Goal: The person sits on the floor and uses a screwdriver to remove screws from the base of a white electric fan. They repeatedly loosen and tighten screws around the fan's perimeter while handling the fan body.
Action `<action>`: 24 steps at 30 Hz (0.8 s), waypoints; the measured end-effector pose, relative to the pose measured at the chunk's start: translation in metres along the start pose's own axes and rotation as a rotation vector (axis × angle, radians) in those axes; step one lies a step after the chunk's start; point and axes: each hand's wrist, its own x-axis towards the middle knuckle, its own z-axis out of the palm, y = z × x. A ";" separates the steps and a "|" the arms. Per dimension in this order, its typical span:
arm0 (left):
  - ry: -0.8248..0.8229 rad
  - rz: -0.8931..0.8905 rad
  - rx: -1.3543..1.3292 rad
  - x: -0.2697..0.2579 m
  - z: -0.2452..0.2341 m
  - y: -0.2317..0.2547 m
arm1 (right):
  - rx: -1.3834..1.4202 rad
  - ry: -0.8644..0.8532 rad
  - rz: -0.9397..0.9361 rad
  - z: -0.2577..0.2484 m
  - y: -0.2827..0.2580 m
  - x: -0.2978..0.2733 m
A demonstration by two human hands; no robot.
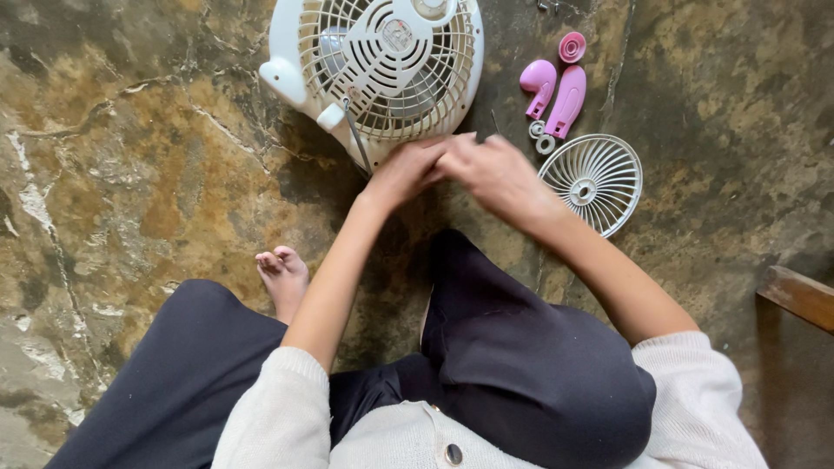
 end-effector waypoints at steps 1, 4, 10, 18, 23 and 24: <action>0.044 0.083 0.031 -0.004 -0.001 0.000 | -0.046 -0.035 -0.047 0.001 -0.007 0.002; 0.134 0.242 0.115 -0.016 -0.007 -0.003 | -0.016 -0.028 -0.063 -0.001 -0.011 0.008; 0.315 0.229 0.182 -0.010 0.014 -0.013 | 0.337 0.238 0.052 0.004 0.005 -0.004; 0.527 0.251 0.436 0.005 0.055 -0.027 | 1.907 1.098 0.543 0.088 -0.043 0.018; 0.380 0.027 0.400 0.012 0.051 -0.015 | 1.718 1.159 0.513 0.111 -0.026 0.015; 0.323 -0.030 0.382 0.011 0.047 -0.011 | 1.733 1.128 0.476 0.114 -0.024 0.012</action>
